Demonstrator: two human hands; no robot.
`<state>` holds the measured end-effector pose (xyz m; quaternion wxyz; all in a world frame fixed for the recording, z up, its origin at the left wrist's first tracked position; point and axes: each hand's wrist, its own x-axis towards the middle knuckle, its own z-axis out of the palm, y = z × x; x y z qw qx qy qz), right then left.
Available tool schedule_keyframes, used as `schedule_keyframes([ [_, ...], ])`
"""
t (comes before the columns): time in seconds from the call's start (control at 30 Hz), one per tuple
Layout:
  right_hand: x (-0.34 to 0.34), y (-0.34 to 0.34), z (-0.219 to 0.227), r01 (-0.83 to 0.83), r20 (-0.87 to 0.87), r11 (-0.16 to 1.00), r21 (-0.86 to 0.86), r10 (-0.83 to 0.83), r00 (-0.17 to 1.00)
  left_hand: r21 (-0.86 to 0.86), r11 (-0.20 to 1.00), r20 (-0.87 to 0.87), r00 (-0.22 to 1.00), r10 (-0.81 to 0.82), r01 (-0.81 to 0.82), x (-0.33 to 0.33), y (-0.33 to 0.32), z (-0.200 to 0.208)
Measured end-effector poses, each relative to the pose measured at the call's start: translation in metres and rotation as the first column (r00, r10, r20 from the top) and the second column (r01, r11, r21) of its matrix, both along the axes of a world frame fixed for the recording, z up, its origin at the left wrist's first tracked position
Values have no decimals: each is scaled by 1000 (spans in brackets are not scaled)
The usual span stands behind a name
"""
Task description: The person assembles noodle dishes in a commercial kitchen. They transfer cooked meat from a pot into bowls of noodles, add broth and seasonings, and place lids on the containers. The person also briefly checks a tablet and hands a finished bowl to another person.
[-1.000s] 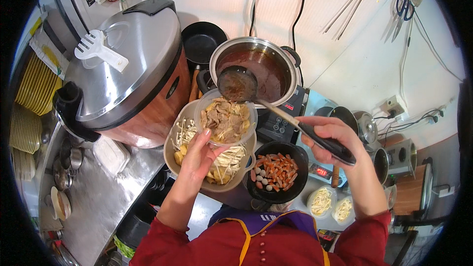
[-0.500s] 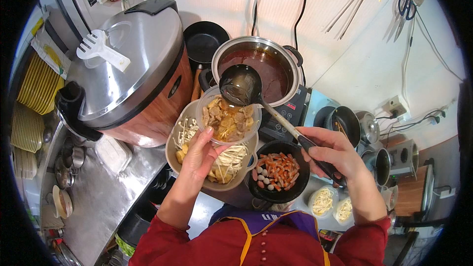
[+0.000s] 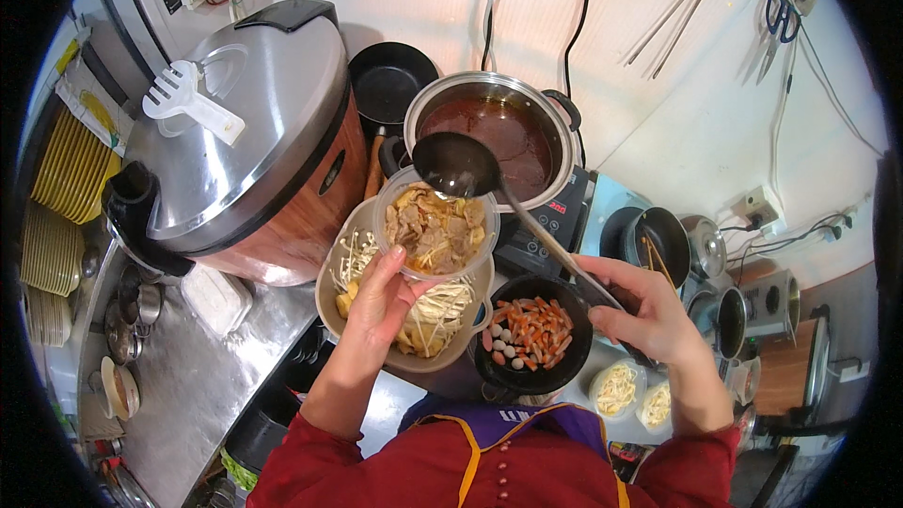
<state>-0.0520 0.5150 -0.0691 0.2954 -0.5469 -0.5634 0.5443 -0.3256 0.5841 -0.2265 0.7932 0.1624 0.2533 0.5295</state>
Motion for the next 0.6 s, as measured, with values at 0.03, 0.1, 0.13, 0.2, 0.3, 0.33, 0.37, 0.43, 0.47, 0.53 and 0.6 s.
schedule_keyframes([
  [0.03,1,3,-1,58,28,998,24,-58,998,7,1000,-9,1000,1,-1,-1,-1,0],
  [0.1,6,13,-8,112,92,991,67,-118,989,-9,1000,-38,999,13,-14,-1,-1,0],
  [0.13,11,23,-13,139,108,987,85,-148,983,-28,999,-59,998,24,-25,-3,-2,0],
  [0.2,21,50,-29,161,176,981,107,-178,968,-43,998,-69,997,31,-34,-5,-4,-1],
  [0.3,32,82,-64,148,306,969,198,-204,930,-39,998,-61,997,42,-44,-8,-7,-6],
  [0.33,34,90,-75,141,337,959,247,-221,915,-40,998,-54,998,39,-41,-9,-7,-8],
  [0.37,35,97,-84,131,367,947,294,-238,899,-42,998,-48,998,37,-39,-10,-6,-10],
  [0.43,37,107,-95,142,314,968,207,-204,927,-51,998,-57,998,38,-41,-12,-6,-15],
  [0.47,38,110,-98,153,292,976,157,-194,936,-58,997,-71,997,40,-45,-13,-6,-16],
  [0.53,39,113,-98,241,32,970,-21,-241,970,-71,996,-80,996,43,-49,-15,-7,-19],
  [0.6,40,115,-93,262,-198,948,-180,-296,935,-82,995,-70,997,45,-50,-15,-7,-20],
])
